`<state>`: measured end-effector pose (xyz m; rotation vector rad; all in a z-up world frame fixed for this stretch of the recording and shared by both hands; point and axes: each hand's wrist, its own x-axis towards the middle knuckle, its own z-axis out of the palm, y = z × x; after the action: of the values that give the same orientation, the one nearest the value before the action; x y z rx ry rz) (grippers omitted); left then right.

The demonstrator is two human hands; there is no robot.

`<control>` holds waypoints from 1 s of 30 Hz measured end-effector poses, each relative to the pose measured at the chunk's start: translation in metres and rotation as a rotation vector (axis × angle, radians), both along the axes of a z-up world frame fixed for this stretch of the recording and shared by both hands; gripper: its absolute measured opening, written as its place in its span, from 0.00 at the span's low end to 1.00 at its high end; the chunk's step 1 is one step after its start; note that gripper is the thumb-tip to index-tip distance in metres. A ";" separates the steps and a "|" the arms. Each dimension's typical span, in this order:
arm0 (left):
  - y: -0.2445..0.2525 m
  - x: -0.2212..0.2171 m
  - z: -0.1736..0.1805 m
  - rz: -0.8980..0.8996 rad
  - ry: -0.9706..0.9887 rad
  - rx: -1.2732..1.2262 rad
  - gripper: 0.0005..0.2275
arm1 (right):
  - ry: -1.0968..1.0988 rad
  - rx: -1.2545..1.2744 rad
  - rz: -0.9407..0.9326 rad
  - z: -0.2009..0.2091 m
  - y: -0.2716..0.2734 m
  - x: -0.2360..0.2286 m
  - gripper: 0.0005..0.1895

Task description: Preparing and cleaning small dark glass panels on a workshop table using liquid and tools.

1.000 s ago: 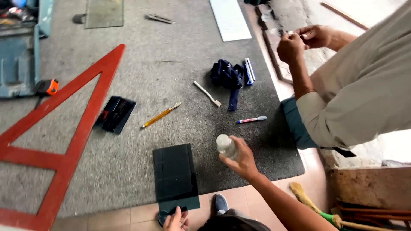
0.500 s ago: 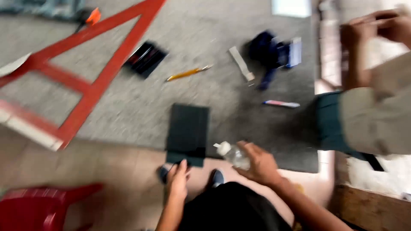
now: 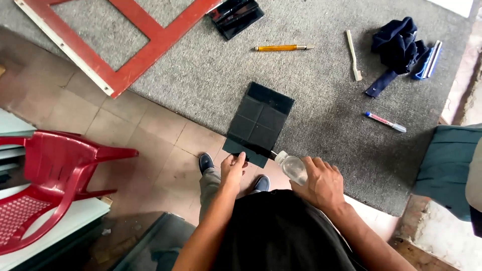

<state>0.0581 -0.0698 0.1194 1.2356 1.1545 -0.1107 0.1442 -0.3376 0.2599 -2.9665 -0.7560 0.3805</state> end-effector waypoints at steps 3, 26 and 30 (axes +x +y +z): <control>-0.001 0.001 -0.006 -0.016 0.015 0.002 0.18 | -0.009 -0.033 0.020 0.010 0.005 0.002 0.39; 0.001 -0.001 0.016 -0.114 -0.081 -0.092 0.14 | 0.012 -0.238 0.143 0.069 0.121 0.030 0.30; 0.006 0.004 0.053 -0.090 -0.073 -0.157 0.17 | 0.040 -0.215 0.182 0.072 0.153 0.036 0.29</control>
<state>0.0626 -0.0641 0.1723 1.1425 1.0082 -0.2180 0.1802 -0.1841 0.3322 -3.0825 -1.0470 0.5634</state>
